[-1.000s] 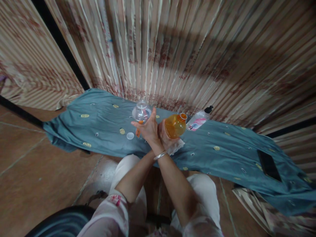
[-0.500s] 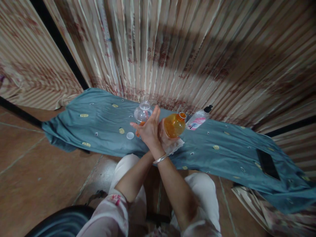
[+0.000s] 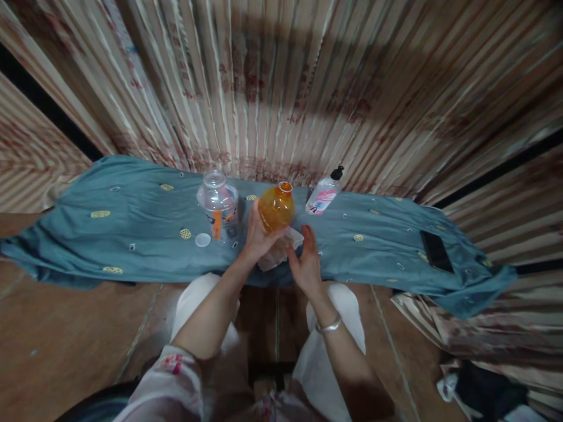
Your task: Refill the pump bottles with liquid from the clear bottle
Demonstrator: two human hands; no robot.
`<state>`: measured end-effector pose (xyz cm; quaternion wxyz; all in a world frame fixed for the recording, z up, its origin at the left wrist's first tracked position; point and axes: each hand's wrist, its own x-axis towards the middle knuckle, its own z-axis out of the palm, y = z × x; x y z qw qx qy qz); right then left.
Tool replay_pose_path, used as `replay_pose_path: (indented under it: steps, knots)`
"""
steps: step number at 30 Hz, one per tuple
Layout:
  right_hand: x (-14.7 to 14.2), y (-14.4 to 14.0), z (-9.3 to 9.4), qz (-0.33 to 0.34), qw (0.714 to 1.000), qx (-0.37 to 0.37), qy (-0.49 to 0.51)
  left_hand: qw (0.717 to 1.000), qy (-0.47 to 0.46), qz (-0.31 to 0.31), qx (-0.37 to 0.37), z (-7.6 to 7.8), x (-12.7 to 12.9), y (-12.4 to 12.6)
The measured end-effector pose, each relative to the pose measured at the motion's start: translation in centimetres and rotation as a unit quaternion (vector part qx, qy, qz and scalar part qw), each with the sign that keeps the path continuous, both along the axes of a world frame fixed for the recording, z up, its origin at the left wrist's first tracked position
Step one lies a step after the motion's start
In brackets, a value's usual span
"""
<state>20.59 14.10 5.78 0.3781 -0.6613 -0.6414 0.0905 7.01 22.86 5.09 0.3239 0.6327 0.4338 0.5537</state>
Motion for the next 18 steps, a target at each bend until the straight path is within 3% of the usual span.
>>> replay_pose_path:
  steps: [3, 7, 10, 18]
  knots:
    - [2.8, 3.5, -2.4, -0.031, 0.999, -0.036, -0.007, 1.0, -0.007, -0.006, -0.02, 0.1, -0.8, -0.1]
    - [3.3, 6.4, -4.3, -0.033, 0.996, -0.081, -0.013, 0.999, -0.022, -0.016, -0.036, 0.5, -1.5, 0.0]
    - [2.6, 6.8, -5.3, 0.0, 0.995, -0.096, -0.001, 0.998, -0.036, -0.03, -0.04, 0.5, -1.7, 0.3]
    - [1.1, 6.5, -6.9, 0.071, 0.985, -0.097, 0.12, 0.999, -0.025, 0.004, -0.034, -0.3, -2.4, 0.2]
